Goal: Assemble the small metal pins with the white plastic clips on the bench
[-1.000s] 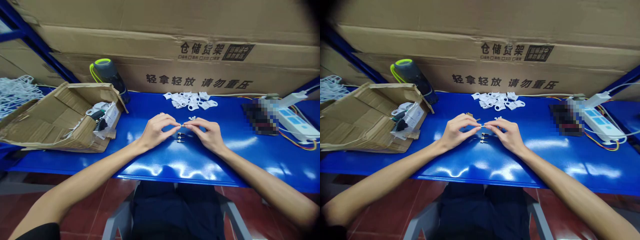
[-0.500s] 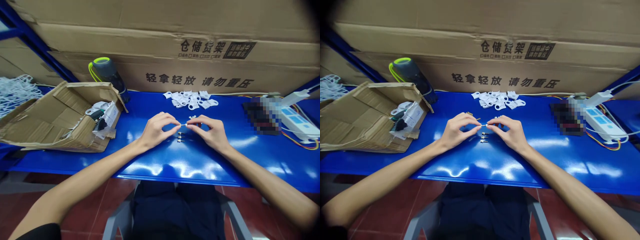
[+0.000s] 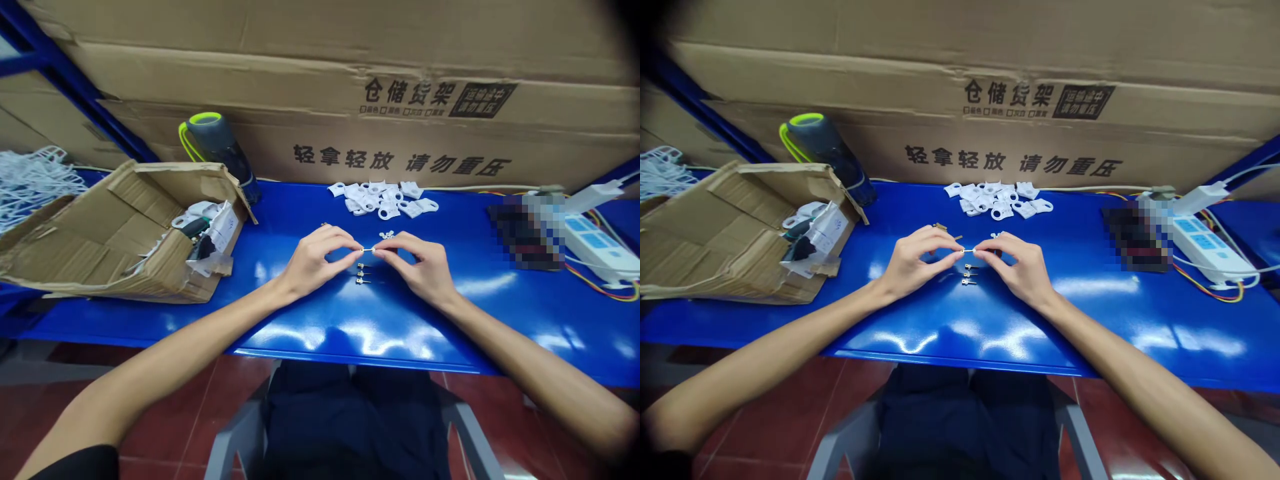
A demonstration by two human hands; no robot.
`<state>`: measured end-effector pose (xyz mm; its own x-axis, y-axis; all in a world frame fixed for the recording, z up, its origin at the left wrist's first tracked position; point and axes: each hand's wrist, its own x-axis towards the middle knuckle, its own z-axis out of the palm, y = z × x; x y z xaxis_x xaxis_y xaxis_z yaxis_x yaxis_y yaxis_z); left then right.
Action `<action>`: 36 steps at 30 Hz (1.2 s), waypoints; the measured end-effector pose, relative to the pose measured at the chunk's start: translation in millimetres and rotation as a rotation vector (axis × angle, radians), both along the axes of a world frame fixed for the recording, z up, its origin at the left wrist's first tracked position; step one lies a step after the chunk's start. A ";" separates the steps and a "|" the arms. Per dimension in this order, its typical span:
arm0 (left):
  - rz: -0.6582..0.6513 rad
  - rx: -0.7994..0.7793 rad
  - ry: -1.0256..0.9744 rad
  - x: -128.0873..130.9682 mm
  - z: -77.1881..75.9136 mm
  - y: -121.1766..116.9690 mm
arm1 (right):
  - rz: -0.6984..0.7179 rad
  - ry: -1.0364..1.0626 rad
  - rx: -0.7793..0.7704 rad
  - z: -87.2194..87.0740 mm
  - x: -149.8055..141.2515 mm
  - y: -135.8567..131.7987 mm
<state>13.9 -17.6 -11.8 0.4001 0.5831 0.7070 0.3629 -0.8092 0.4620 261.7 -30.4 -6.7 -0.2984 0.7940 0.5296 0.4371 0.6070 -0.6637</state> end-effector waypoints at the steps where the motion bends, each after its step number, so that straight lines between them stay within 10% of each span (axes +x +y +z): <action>1: -0.003 -0.012 -0.008 0.5 -0.2 0.0 | -0.001 -0.001 -0.013 -0.2 -0.1 0.0; 36: -0.001 -0.117 0.116 -2.2 -14.2 11.2 | 0.028 -0.160 0.059 -5.3 0.4 7.8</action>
